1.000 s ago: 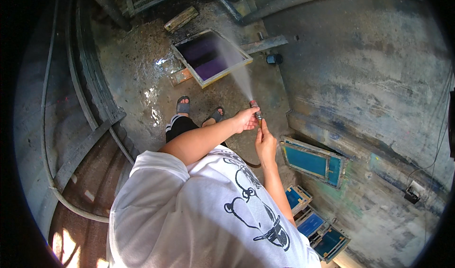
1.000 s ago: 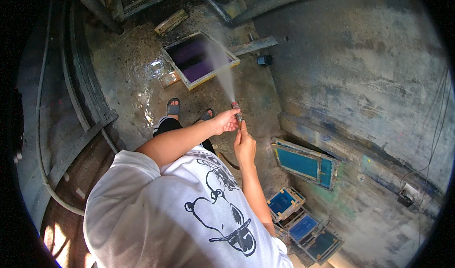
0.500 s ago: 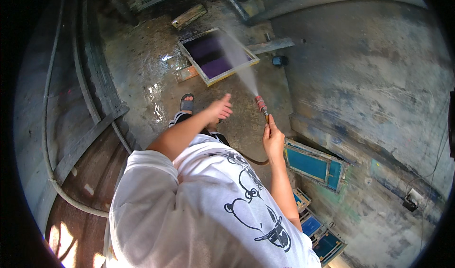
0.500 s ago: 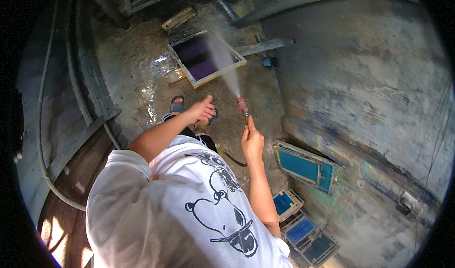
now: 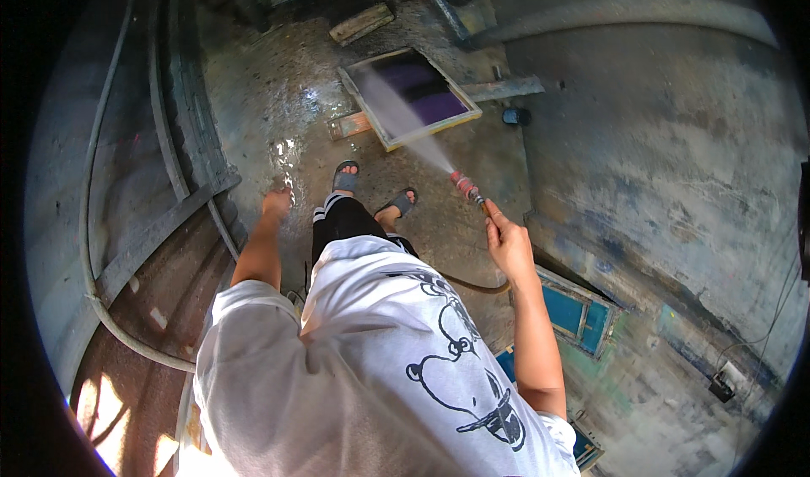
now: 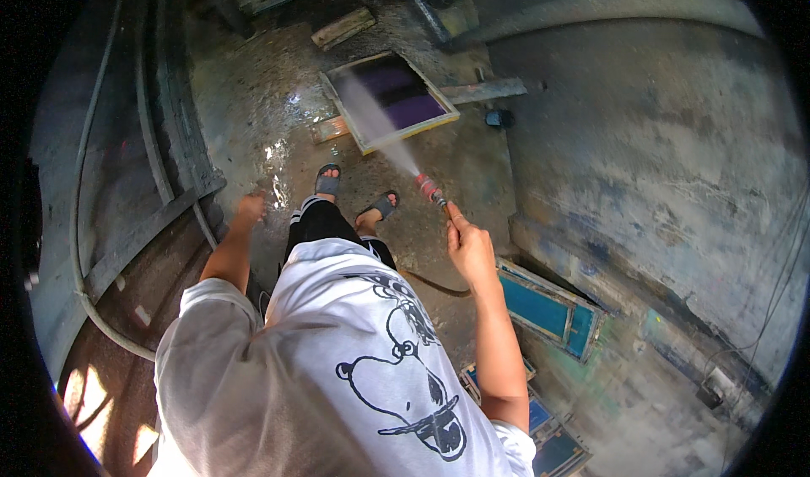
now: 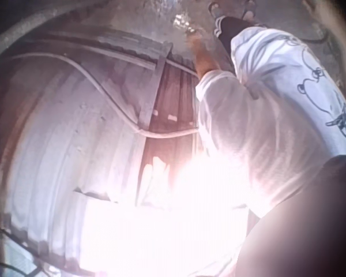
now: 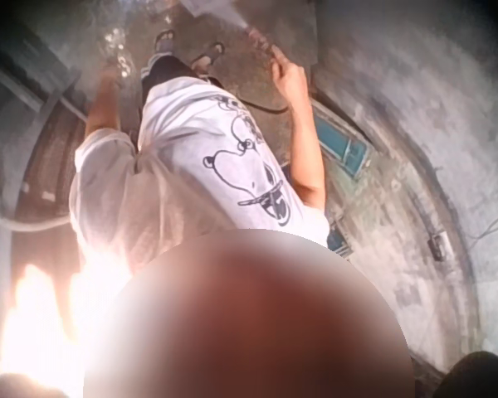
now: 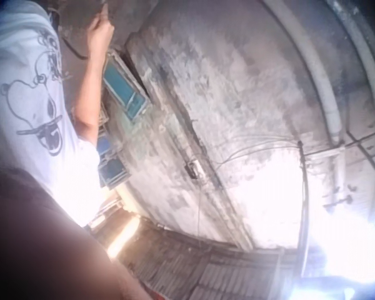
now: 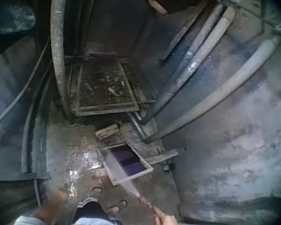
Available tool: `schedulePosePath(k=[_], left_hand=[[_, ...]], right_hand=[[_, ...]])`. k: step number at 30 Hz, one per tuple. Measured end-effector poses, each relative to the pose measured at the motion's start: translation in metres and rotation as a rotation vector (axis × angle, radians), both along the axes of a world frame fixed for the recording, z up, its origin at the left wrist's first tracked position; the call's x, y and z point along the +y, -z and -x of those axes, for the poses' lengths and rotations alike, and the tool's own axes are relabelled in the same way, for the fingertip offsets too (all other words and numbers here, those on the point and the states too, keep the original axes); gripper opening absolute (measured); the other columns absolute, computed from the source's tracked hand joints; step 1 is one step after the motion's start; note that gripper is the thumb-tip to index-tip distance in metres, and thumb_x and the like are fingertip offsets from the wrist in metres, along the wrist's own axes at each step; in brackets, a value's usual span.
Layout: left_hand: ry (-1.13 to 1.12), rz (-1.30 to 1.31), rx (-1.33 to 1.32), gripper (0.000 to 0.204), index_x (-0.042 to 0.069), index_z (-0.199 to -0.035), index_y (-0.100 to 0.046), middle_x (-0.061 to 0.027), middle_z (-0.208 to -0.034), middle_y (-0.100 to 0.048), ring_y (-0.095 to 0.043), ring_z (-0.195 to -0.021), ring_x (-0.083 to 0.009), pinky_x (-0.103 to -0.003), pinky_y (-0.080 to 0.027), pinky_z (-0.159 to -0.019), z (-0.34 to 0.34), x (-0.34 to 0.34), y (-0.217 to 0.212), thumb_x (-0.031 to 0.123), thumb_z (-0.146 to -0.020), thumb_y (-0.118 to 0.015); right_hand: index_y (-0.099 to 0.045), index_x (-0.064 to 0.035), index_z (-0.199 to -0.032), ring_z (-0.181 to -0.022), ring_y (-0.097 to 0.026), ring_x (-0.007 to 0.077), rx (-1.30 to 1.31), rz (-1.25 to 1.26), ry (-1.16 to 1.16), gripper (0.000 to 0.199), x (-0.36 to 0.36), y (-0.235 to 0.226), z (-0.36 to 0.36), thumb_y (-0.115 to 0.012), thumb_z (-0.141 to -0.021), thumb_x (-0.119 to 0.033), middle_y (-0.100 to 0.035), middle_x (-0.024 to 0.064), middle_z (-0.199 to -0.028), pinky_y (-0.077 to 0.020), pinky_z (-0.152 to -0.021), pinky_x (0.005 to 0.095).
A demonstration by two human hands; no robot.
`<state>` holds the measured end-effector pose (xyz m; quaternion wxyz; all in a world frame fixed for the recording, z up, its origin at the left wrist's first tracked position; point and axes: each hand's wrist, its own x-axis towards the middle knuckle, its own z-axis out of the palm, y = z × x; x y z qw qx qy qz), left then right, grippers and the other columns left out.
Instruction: The person uses a high-pressure water hose to clean a purple screen frame. They hold the frame with one hand and spray the mesh surface with the other, rinsing off accumulated dirt and debris. The person rotates the frame to clean different sections thoroughly.
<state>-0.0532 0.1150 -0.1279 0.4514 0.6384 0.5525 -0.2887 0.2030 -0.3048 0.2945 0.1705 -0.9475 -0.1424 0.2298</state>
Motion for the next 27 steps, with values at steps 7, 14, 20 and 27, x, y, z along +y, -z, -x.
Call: schedulePosePath(k=[7,14,20,27], left_hand=[[-0.044,0.159,-0.168,0.038,0.007,-0.099,-0.067,-0.0021,-0.072,-0.064,-0.056,-0.056,-0.0118,-0.028,-0.046,-0.048,-0.016,-0.062,-0.008,0.045,-0.099,-0.059],[-0.132,0.157,-0.234,0.044,0.002,-0.091,-0.068,-0.0062,-0.068,-0.064,-0.062,-0.058,-0.0178,-0.033,-0.048,-0.053,-0.044,-0.077,-0.012,0.045,-0.098,-0.059],[-0.242,0.159,-0.202,0.044,0.004,-0.085,-0.065,-0.0051,-0.066,-0.063,-0.056,-0.05,-0.0167,-0.035,-0.045,-0.047,-0.031,-0.063,-0.01,0.045,-0.098,-0.059],[-0.195,0.138,-0.126,0.044,0.004,-0.086,-0.064,-0.0046,-0.066,-0.062,-0.056,-0.051,-0.0153,-0.032,-0.045,-0.046,-0.013,-0.067,-0.021,0.045,-0.099,-0.057]], right_hand=[[-0.063,-0.0119,-0.134,-0.066,-0.064,0.0381,0.031,0.014,-0.099,0.039,0.023,-0.016,-0.025,-0.06,-0.095,-0.011,-0.057,0.0287,-0.077,-0.0512,-0.065,0.0391],[-0.064,-0.011,-0.133,-0.077,-0.068,0.0429,0.042,0.093,-0.146,0.039,0.026,-0.032,-0.041,-0.061,-0.094,-0.01,-0.062,0.0292,-0.081,-0.0524,-0.068,0.0447],[-0.064,-0.0107,-0.132,-0.078,-0.068,0.0421,0.01,0.078,-0.231,0.037,0.035,-0.033,-0.065,-0.06,-0.094,-0.01,-0.063,0.0289,-0.087,-0.0527,-0.068,0.041],[-0.067,-0.008,-0.127,-0.079,-0.069,0.0407,0.034,0.125,-0.303,0.034,0.063,-0.024,-0.103,-0.06,-0.094,-0.011,-0.066,0.0267,-0.09,-0.0533,-0.072,0.0423]])
